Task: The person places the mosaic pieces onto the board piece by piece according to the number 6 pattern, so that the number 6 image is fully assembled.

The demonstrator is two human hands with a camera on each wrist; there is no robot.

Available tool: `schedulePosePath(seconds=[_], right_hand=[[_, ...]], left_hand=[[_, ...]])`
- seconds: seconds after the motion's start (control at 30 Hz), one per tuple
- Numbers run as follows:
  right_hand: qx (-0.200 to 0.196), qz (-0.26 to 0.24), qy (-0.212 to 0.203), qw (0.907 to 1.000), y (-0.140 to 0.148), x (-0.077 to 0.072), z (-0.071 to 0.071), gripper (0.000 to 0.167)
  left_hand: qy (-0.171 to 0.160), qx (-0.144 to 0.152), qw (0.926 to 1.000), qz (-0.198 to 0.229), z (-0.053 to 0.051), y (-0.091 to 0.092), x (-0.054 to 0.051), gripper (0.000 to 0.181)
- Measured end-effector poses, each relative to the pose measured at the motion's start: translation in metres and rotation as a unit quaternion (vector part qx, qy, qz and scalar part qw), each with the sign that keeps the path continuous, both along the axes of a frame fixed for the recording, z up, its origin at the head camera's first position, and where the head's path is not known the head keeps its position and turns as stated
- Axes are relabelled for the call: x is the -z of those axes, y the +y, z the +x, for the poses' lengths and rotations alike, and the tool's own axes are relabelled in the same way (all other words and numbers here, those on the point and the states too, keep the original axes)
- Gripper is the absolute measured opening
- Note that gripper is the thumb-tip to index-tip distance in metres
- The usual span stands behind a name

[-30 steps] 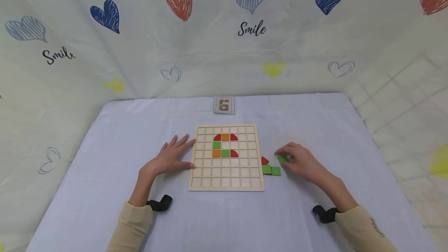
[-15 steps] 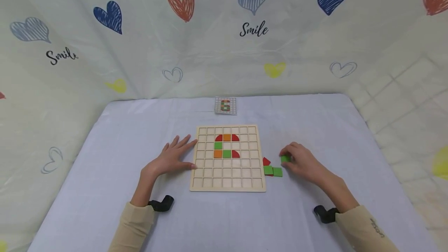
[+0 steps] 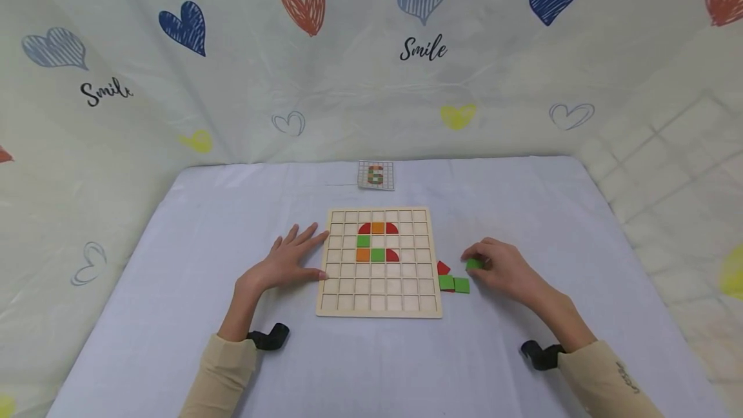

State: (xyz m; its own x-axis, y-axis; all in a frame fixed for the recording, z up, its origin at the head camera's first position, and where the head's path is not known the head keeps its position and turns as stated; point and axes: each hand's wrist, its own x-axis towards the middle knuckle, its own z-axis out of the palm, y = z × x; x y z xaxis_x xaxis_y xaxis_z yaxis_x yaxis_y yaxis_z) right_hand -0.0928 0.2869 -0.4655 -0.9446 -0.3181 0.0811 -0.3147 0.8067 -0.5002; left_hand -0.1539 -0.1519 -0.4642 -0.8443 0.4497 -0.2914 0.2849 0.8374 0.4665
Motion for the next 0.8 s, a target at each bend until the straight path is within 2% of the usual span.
schedulePosePath(seconds=[0.27, 0.47, 0.8], right_hand=[[0.024, -0.038, -0.001, 0.9990, 0.0036, 0.0008, 0.0015, 0.022], [0.048, -0.055, -0.026, 0.9970, 0.0033, 0.0024, 0.0008, 0.023], [0.041, -0.090, -0.066, 0.9929, -0.0030, -0.0029, 0.0008, 0.031]], left_hand=[[-0.003, 0.001, 1.0000, 0.006, -0.0003, 0.0000, -0.0012, 0.090], [-0.003, -0.002, 1.0000, 0.004, -0.0007, 0.0005, -0.0004, 0.090], [0.000, -0.005, 1.0000, 0.003, -0.0007, 0.0010, 0.0014, 0.090]])
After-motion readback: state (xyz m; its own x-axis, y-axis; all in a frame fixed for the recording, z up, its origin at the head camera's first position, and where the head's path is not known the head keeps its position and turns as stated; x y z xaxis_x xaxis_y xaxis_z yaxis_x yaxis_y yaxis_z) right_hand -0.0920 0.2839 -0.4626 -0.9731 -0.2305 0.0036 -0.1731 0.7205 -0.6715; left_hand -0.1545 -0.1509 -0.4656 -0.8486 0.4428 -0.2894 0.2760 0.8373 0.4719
